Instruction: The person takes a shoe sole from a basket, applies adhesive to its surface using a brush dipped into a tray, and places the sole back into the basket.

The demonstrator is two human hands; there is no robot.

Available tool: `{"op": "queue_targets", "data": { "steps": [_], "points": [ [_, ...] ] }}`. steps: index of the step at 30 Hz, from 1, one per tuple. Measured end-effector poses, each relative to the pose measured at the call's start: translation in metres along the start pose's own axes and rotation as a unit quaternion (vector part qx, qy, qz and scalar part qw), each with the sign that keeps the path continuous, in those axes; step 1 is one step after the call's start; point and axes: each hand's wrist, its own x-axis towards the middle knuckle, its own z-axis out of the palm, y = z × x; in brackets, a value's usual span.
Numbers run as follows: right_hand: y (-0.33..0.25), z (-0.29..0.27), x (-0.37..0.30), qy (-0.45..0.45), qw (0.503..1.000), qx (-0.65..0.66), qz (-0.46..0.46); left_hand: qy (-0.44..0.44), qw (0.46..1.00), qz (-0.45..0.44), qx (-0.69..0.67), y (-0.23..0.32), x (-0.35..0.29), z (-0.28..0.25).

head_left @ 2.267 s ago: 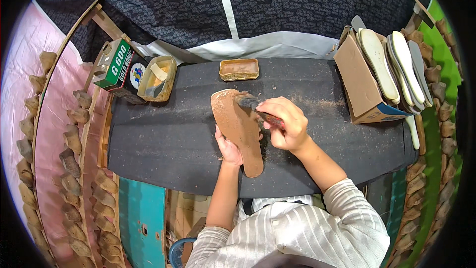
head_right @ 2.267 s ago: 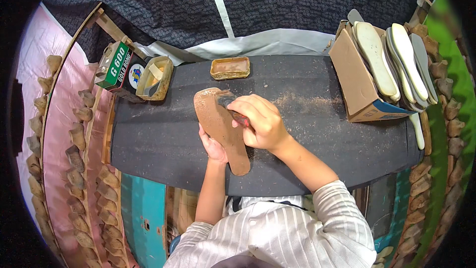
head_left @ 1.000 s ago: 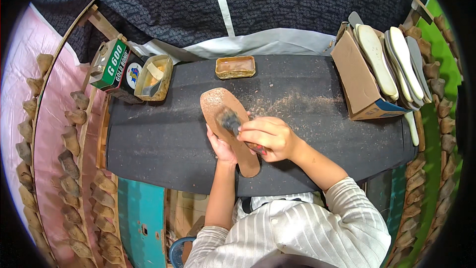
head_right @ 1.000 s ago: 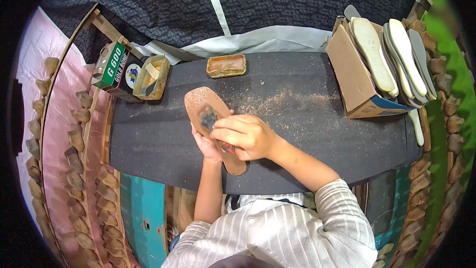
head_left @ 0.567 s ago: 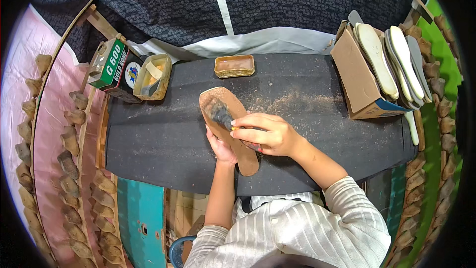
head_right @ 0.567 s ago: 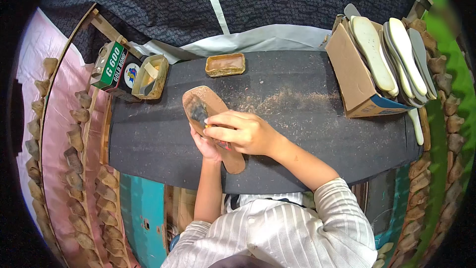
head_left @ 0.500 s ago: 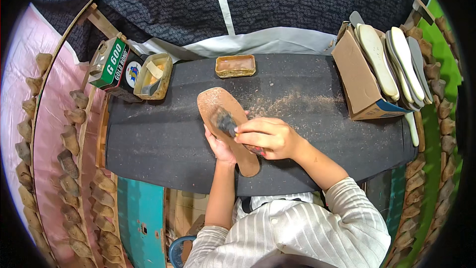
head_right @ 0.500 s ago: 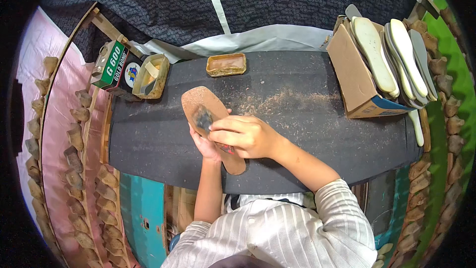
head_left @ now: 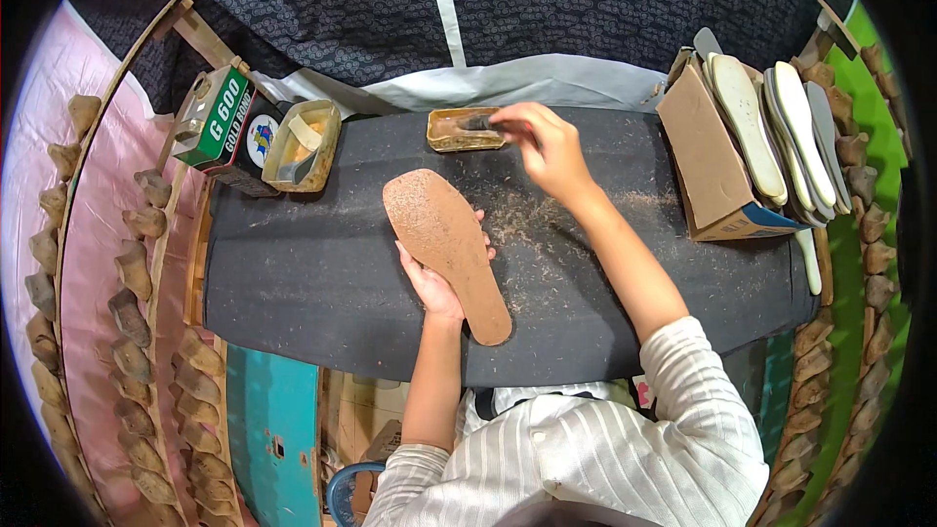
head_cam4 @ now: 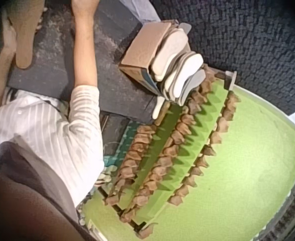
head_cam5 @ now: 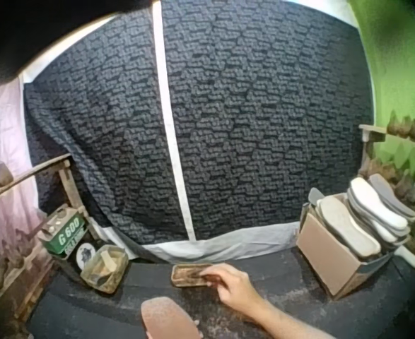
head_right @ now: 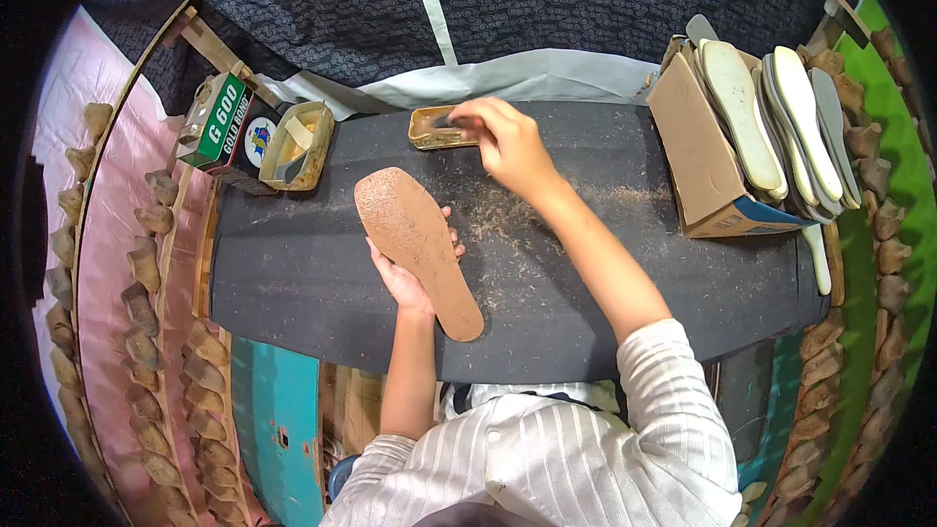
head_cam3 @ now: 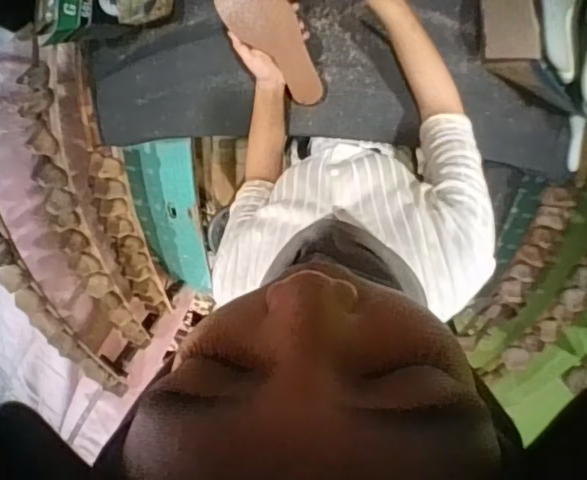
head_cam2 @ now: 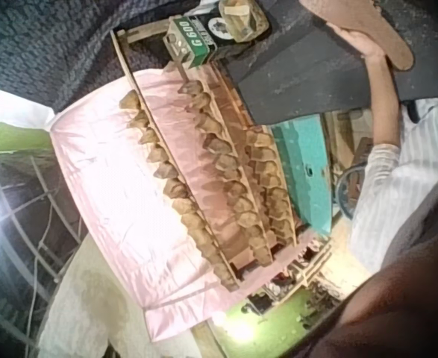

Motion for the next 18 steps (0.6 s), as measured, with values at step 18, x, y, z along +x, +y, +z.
{"op": "queue_targets", "data": {
  "steps": [18],
  "points": [
    [0.031,0.015,-0.004,-0.029,0.997,-0.078,-0.006,-0.002,0.999,0.033,0.026,-0.001,-0.002,0.0]
  ]
}}
